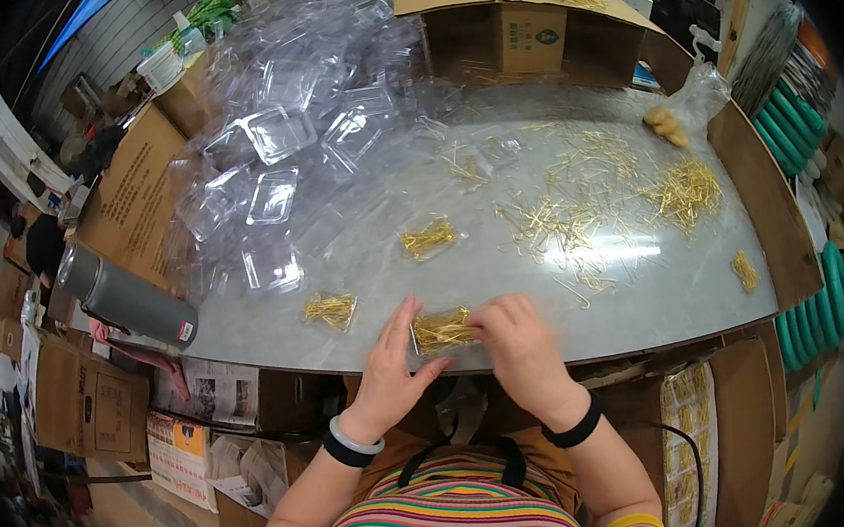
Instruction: Sorting and counting gold-colored U-pins into small plastic containers.
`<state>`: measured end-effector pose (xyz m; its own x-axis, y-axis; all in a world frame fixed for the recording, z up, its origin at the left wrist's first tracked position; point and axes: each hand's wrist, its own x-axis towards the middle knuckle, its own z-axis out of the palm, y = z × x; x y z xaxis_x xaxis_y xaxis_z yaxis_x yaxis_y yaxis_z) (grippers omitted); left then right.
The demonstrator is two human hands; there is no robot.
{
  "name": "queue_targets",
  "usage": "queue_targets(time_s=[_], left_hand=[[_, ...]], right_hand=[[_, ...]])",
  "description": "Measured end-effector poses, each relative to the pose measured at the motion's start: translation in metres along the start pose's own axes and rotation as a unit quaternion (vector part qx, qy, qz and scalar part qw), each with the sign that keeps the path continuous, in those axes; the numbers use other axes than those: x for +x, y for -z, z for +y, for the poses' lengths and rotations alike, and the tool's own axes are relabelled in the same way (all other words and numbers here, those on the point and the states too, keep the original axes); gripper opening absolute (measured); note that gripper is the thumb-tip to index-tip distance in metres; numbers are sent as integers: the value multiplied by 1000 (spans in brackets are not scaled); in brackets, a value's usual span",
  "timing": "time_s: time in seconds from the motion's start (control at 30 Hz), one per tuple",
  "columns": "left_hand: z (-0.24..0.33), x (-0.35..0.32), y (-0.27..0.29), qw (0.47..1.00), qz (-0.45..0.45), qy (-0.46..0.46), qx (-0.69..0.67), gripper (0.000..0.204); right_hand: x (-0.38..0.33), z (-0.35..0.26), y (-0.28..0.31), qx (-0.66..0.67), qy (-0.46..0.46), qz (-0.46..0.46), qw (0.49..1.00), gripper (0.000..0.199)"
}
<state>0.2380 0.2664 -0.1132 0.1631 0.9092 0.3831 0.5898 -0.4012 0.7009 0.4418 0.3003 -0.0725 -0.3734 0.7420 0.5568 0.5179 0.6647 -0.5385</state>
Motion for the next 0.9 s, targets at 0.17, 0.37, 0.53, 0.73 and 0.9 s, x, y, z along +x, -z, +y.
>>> queue_targets(time_s=[0.17, 0.37, 0.53, 0.73, 0.9], left_hand=[[-2, 1, 1, 999, -21, 15, -42, 86], [4, 2, 0, 993, -22, -64, 92, 79], [8, 3, -5, 986, -22, -76, 148, 67], [4, 2, -9, 984, -8, -86, 158, 69], [0, -1, -12, 989, -1, -75, 127, 74]], right_hand=[[3, -6, -13, -29, 17, -95, 995, 23], [-10, -7, -14, -45, -33, -3, 998, 35], [-38, -13, -29, -151, -27, -48, 987, 62], [-33, -5, -27, -68, -84, -16, 994, 62], [-20, 0, -32, -70, -80, -12, 994, 52]])
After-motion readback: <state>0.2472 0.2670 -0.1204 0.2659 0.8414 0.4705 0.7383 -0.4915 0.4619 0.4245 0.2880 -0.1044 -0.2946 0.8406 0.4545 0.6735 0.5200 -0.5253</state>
